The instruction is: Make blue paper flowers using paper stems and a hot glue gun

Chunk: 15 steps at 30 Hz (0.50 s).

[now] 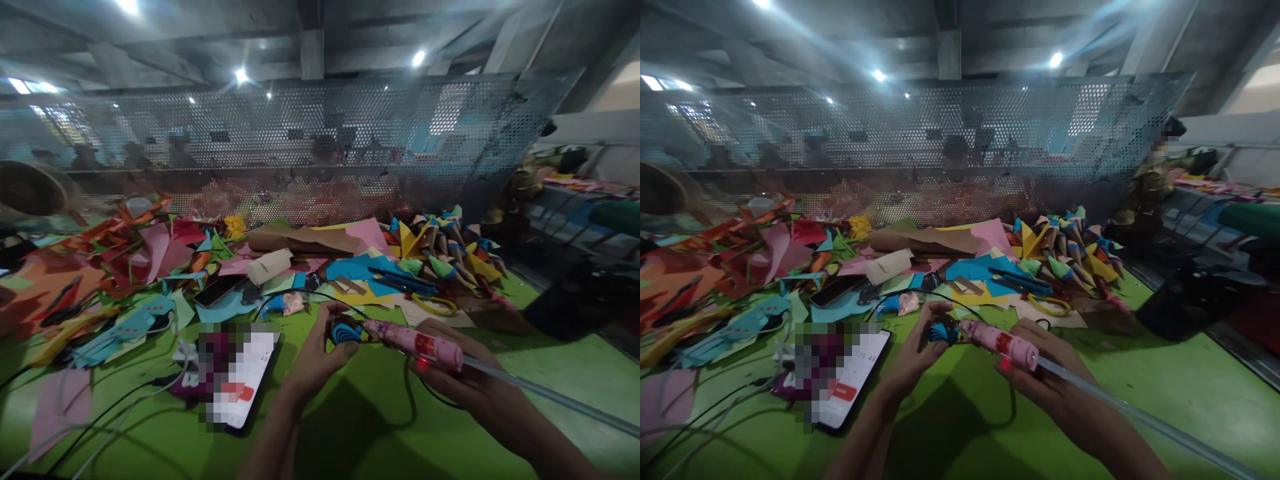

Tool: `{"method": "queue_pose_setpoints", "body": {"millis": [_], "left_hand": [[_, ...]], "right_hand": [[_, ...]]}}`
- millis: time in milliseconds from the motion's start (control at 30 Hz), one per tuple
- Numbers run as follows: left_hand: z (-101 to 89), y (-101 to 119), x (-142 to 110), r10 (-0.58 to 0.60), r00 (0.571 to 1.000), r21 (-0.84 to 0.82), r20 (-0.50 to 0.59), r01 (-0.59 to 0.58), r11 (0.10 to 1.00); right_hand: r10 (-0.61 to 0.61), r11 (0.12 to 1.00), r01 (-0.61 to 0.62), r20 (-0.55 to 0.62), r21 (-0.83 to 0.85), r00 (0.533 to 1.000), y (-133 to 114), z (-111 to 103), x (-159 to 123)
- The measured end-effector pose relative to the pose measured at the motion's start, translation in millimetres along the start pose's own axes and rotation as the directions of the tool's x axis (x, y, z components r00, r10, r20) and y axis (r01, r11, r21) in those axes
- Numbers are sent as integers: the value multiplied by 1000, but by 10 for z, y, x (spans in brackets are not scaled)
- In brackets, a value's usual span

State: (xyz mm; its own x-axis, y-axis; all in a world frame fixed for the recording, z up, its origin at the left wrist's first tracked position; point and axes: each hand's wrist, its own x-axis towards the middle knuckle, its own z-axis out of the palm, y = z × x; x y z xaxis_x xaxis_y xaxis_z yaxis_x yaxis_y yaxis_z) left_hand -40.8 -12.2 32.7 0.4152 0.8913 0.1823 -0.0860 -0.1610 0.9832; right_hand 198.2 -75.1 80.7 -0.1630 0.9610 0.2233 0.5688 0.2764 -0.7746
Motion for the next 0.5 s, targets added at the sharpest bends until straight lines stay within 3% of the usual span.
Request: {"method": "queue_pose_setpoints", "body": {"millis": [133,233,367,500], "left_hand": [[-3,-25,20,10,1000,5,13,-10,1000],[-2,-34,29,21,999,5,-26,-21,1000],[-23,-54,36,39,998,40,-41,-38,998],[-67,-119,50,40,998,44,-46,-38,998]], "right_hand": [[141,962,-116,-88,248,986,163,-46,-32],[289,880,-192,-168,435,943,332,-143,-90],[406,817,-168,-344,551,847,499,-368,-215],[522,819,-283,-446,498,727,714,-593,-368]]}}
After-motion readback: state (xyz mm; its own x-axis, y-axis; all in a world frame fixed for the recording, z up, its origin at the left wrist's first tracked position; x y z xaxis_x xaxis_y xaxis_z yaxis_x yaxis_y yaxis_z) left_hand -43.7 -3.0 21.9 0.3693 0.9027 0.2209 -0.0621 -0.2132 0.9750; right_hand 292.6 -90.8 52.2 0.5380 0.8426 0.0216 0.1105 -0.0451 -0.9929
